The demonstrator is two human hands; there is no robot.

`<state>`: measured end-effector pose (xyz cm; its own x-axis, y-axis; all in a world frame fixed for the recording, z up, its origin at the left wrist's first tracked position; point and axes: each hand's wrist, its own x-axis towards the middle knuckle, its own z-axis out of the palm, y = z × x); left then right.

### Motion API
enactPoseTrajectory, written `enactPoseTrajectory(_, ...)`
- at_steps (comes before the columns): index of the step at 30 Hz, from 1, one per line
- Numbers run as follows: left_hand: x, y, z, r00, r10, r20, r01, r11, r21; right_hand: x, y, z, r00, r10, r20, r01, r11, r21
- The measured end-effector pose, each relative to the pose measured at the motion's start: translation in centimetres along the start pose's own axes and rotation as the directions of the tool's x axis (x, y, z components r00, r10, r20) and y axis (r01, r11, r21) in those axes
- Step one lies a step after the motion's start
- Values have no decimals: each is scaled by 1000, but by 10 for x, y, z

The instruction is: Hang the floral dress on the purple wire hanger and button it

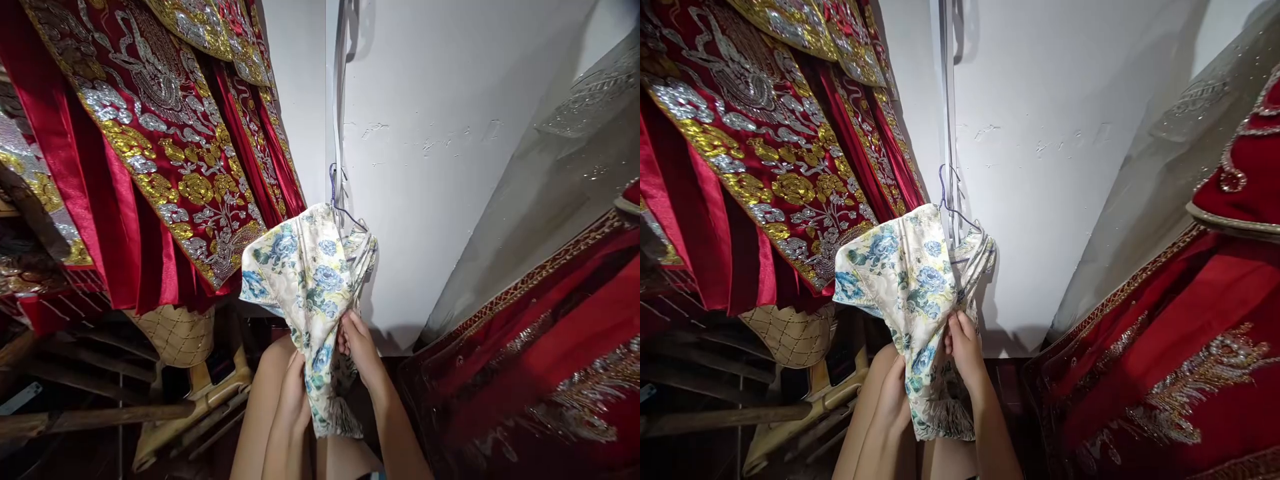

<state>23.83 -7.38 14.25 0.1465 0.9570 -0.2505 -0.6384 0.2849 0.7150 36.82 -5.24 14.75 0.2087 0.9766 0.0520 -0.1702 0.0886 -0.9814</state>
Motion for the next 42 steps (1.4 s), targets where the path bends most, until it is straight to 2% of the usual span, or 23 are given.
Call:
enactPoseTrajectory(3,5,0,-7,999,22,-43,-22,1000,3,1,-11,-1,1000,-1,29,-1,998,57)
enactPoseTrajectory(5,9,-1,-15,984,118,-134,-115,993,28,-4,-15,-4,1000,23,-18,-22,997,75)
enactPoseTrajectory(6,10,-1,-19,956,209,-208,-201,978,55,-9,-16,-7,998,44,-40,-41,996,78)
enactPoseTrajectory(7,11,-2,-23,906,318,-280,-300,948,107,-14,-17,-9,997,64,-52,-60,995,76)
enactPoseTrajectory(8,12,-2,-25,838,433,-331,-394,901,182,-21,-17,-11,996,78,-46,-75,995,63)
enactPoseTrajectory(9,11,-3,-25,772,536,-341,-465,843,271,-26,-17,-12,996,86,-24,-85,996,38)
enactPoseTrajectory(10,10,-4,-24,734,610,-299,-506,784,360,-32,-18,-13,996,90,6,-90,996,7)
enactPoseTrajectory(11,9,-5,-20,742,639,-204,-516,738,435,-36,-19,-12,995,92,37,-91,996,-24)
enactPoseTrajectory(12,7,-7,-16,787,611,-78,-505,712,488,-38,-20,-11,993,92,70,-89,995,-52)
enactPoseTrajectory(14,3,-14,-4,886,446,128,-441,724,531,-39,-24,-10,987,93,128,-82,993,-91)
enactPoseTrajectory(16,0,-23,7,921,317,227,-390,747,539,-35,-27,-11,975,127,185,-106,987,-120)
enactPoseTrajectory(18,-2,-32,14,910,323,260,-415,728,546,-29,-31,-17,949,201,243,-166,973,-158)
enactPoseTrajectory(20,-2,-39,16,880,361,310,-475,675,564,-21,-37,-25,925,255,283,-208,960,-187)
enactPoseTrajectory(22,-1,-42,16,857,385,343,-515,624,587,-10,-49,-32,925,244,291,-200,964,-173)
enactPoseTrajectory(26,3,-46,12,845,399,356,-529,526,666,31,-99,-34,964,116,239,-100,992,-77)
enactPoseTrajectory(29,7,-56,11,852,411,324,-508,502,700,72,-150,-24,971,21,237,-25,1000,17)
enactPoseTrajectory(31,10,-66,11,855,415,311,-501,502,705,93,-176,-12,985,-53,166,34,993,116)
enactPoseTrajectory(34,14,-76,7,864,394,313,-491,519,700,101,-188,4,980,-158,119,147,984,98)
enactPoseTrajectory(36,18,-69,5,866,382,323,-491,522,697,93,-179,9,967,-199,157,198,980,20)
enactPoseTrajectory(38,24,-46,8,839,418,348,-532,501,683,82,-166,9,954,-241,178,250,968,-26)
enactPoseTrajectory(40,33,-8,23,761,528,377,-623,430,653,75,-156,7,947,-270,174,281,959,-41)
enactPoseTrajectory(41,37,15,35,703,583,407,-673,360,645,74,-154,5,944,-282,172,293,955,-42)
enactPoseTrajectory(42,42,39,49,621,649,439,-729,274,627,73,-154,4,940,-293,173,304,952,-41)
